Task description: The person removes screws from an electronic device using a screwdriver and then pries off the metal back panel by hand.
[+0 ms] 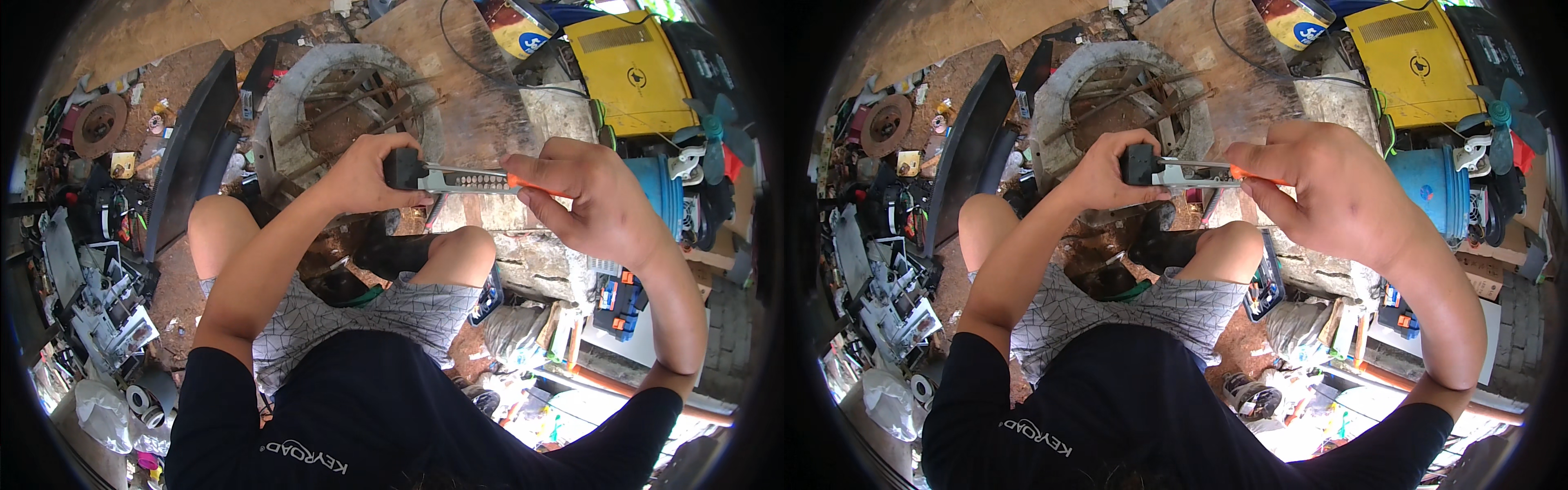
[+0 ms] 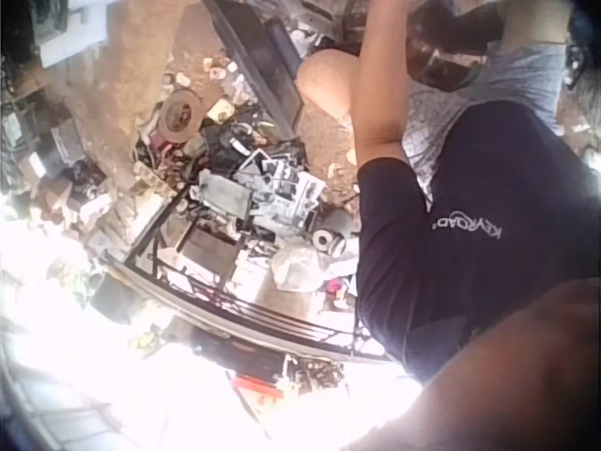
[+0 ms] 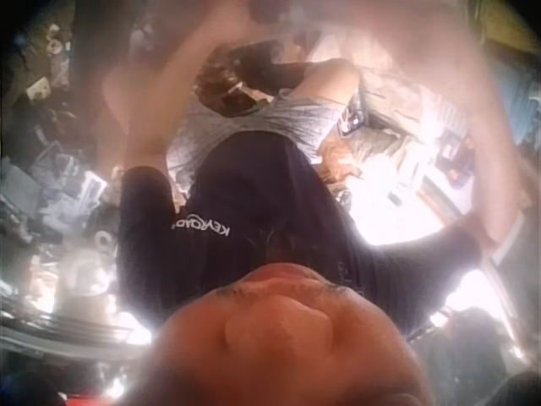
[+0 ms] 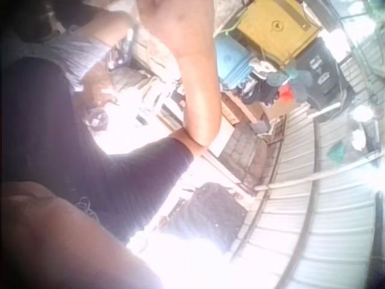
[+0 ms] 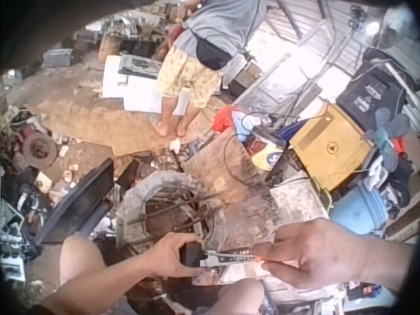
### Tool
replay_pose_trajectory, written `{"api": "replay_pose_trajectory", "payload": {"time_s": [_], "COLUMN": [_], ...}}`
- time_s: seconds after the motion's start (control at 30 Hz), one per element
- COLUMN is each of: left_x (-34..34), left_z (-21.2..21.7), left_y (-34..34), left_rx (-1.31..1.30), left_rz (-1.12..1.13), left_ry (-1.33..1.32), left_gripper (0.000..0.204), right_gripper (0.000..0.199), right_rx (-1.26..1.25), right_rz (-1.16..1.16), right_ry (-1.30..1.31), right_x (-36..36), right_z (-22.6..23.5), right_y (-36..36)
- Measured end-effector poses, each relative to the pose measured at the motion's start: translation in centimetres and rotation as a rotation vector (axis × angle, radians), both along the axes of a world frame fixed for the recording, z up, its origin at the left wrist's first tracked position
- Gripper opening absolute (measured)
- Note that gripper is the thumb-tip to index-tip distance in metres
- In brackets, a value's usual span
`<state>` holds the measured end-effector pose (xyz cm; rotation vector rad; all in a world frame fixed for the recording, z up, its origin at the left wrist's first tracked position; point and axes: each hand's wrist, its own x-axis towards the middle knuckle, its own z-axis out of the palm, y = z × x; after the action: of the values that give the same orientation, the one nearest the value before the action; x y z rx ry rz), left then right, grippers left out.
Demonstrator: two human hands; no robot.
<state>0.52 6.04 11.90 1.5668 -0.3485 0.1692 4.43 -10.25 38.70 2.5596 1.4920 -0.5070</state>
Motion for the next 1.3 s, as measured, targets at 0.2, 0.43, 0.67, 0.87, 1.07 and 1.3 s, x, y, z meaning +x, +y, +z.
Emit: {"api": "replay_pose_trajectory", "payload": {"time_s": [0.2,0.43,0.67,0.87,1.07,1.3], "left_x": [0.1,0.2,0.5,0.3,0.2,0.2], "left_z": [-0.1,0.5,0.2,-0.4,0.0,0.1], "left_y": [-0.1,0.0,0.2,0.1,0.3,-0.5], "left_rx": [-0.033,-0.073,-0.042,-0.038,-0.007,0.053], "left_rz": [-0.031,-0.082,-0.125,-0.093,-0.129,-0.123], "left_ry": [0.003,0.036,0.001,-0.045,-0.023,-0.036], "left_gripper": [0.042,0.040,0.038,0.041,0.041,0.041], "right_gripper": [0.023,0.032,0.031,0.035,0.027,0.036], "right_rx": [-0.093,-0.547,-0.546,-0.883,-0.384,-0.348], "right_rz": [-0.119,-0.431,-0.453,0.173,0.831,-0.392], "right_ry": [-0.003,0.178,0.114,-0.178,-0.491,0.247], "right_x": [-1.0,-0.3,-1.0,-2.5,-1.8,-0.3], "right_z": [0.4,0.7,0.5,0.3,-1.0,0.7], "right_y": [2.4,7.3,7.7,7.6,4.0,4.3]}}
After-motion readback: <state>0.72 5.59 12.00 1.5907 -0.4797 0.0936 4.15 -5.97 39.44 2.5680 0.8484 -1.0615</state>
